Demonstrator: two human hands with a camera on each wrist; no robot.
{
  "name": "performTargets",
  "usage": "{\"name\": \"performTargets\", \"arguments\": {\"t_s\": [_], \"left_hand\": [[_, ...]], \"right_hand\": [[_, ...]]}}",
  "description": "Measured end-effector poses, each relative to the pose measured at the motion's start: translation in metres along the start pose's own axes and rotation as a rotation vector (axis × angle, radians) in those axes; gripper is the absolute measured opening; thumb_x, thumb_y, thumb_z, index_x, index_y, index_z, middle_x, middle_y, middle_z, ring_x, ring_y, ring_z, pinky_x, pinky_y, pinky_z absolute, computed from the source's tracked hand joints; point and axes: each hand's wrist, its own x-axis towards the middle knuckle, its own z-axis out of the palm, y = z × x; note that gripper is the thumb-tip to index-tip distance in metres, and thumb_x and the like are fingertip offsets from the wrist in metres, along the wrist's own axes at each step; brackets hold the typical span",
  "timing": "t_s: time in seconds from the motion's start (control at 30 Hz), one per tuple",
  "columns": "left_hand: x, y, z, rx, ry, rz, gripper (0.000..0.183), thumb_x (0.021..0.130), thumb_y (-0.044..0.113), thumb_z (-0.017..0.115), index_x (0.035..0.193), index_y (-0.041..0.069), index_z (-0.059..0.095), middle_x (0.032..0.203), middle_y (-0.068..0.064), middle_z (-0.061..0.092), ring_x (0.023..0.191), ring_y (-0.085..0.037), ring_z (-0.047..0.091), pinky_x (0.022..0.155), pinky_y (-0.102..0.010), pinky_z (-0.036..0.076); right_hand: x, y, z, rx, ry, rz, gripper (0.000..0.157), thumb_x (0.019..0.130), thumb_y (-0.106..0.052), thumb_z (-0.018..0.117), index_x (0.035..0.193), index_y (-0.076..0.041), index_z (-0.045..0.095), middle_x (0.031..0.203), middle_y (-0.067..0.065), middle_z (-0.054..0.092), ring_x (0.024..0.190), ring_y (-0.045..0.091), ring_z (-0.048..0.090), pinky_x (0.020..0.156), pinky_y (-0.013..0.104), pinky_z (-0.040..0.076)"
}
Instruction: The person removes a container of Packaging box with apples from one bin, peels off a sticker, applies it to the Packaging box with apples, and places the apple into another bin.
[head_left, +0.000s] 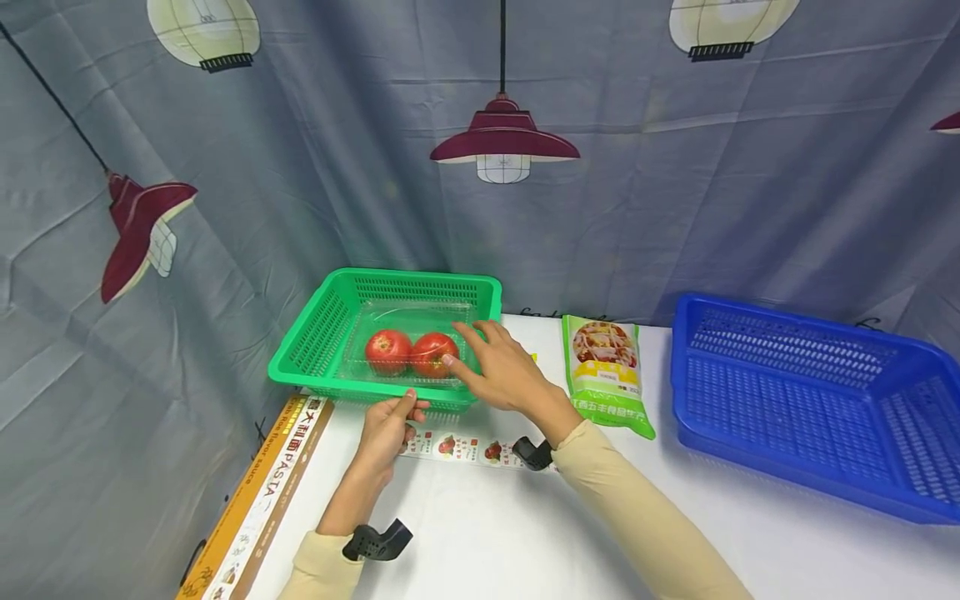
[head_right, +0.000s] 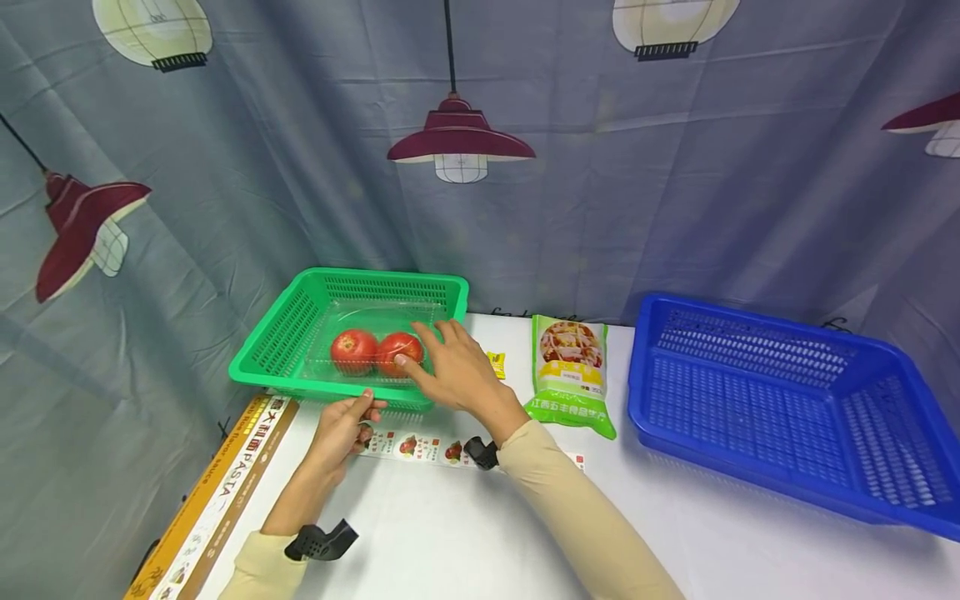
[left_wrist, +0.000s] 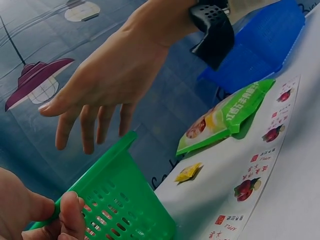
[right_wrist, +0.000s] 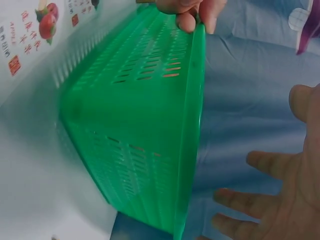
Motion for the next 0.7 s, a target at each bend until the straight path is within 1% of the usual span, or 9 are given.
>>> {"name": "performTargets", "arguments": {"t_s": [0.17,0.47,0.7], "left_hand": [[-0.001,-0.001,0.000,0.008,0.002,0.002,0.040,0.105,0.027,0.049,0.104,-0.008,0.067,0.071,0.002,0.058,0.053,-0.009,0.038,0.045,-0.021,0.026],[-0.001,-0.001,-0.001,0.012,0.000,-0.004,0.040,0.105,0.027,0.049,0.105,-0.008,0.067,0.071,0.002,0.058,0.053,-0.009,0.038,0.045,-0.022,0.026],[0.000,-0.002,-0.001,0.020,0.001,0.007,0.041,0.105,0.028,0.049,0.104,-0.008,0.067,0.071,0.002,0.058,0.053,-0.009,0.039,0.045,-0.022,0.026]], "right_hand": [[0.010,-0.002,0.004,0.024,-0.017,0.018,0.067,0.100,-0.059,0.039,0.155,-0.022,0.031,0.150,0.015,0.035,0.140,0.032,0.030,0.105,0.053,0.035],[0.024,-0.005,0.009,0.046,-0.051,0.048,0.070,0.100,-0.058,0.042,0.156,-0.019,0.029,0.151,0.016,0.034,0.140,0.031,0.030,0.107,0.051,0.033],[0.037,-0.010,0.011,0.044,-0.065,0.092,0.070,0.098,-0.060,0.042,0.156,-0.021,0.028,0.153,0.015,0.032,0.141,0.032,0.028,0.107,0.051,0.034]]}}
